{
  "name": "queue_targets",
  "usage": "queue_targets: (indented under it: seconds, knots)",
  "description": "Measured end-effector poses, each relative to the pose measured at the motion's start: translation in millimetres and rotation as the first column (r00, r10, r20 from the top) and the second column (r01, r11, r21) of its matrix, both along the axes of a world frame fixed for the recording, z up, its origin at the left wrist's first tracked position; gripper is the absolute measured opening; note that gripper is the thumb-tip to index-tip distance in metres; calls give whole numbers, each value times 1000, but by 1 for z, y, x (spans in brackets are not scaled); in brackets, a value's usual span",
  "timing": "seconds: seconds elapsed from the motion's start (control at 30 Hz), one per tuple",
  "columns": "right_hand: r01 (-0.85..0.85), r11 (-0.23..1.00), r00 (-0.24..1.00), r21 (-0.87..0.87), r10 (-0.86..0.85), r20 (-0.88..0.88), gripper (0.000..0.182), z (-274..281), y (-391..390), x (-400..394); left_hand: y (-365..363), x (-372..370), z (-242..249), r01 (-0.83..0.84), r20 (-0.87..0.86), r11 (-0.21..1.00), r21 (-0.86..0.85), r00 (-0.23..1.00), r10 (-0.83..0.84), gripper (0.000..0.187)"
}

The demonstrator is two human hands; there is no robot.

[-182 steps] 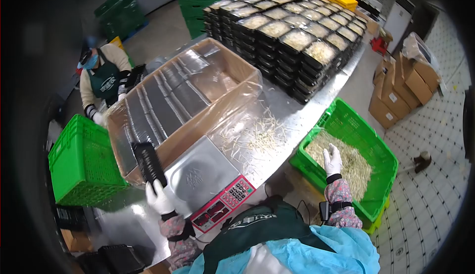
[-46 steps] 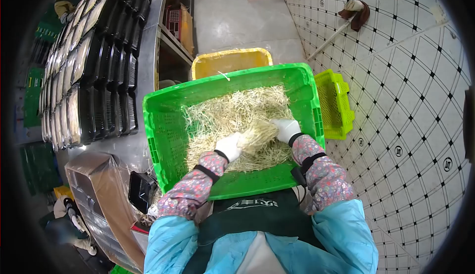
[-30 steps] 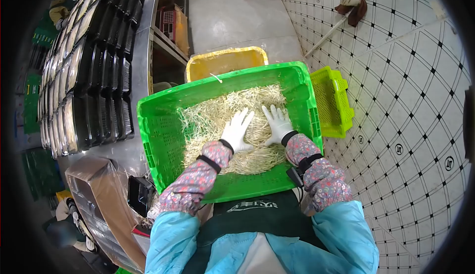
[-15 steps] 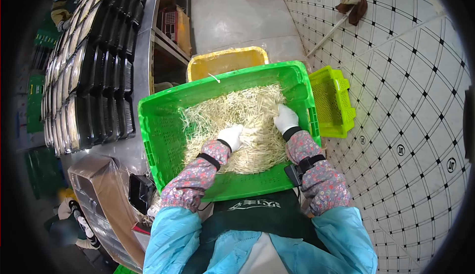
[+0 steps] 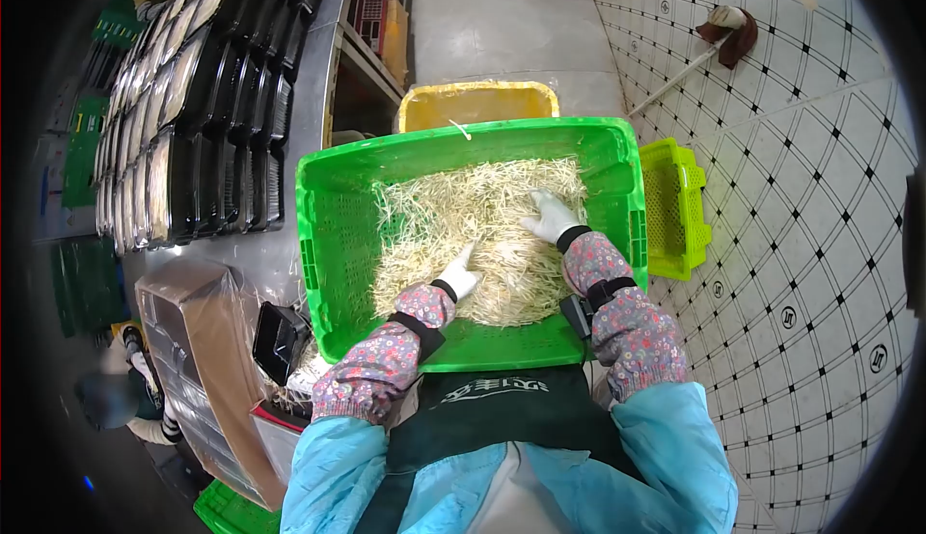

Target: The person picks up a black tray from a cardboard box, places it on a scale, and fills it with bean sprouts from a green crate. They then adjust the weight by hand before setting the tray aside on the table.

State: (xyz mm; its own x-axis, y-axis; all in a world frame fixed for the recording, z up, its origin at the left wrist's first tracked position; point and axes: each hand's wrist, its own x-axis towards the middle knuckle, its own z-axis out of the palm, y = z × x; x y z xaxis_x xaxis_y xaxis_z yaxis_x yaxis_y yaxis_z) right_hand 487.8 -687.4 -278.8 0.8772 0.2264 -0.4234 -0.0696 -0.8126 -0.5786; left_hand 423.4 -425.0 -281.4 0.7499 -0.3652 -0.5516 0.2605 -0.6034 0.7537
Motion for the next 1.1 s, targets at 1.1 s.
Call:
queue_targets:
  seconds: [1.1]
  knots:
    - [-146, 963, 986, -225, 160, 44, 90, 42, 46, -43, 380, -181, 101, -943, 712, -329, -46, -262, 651, 81]
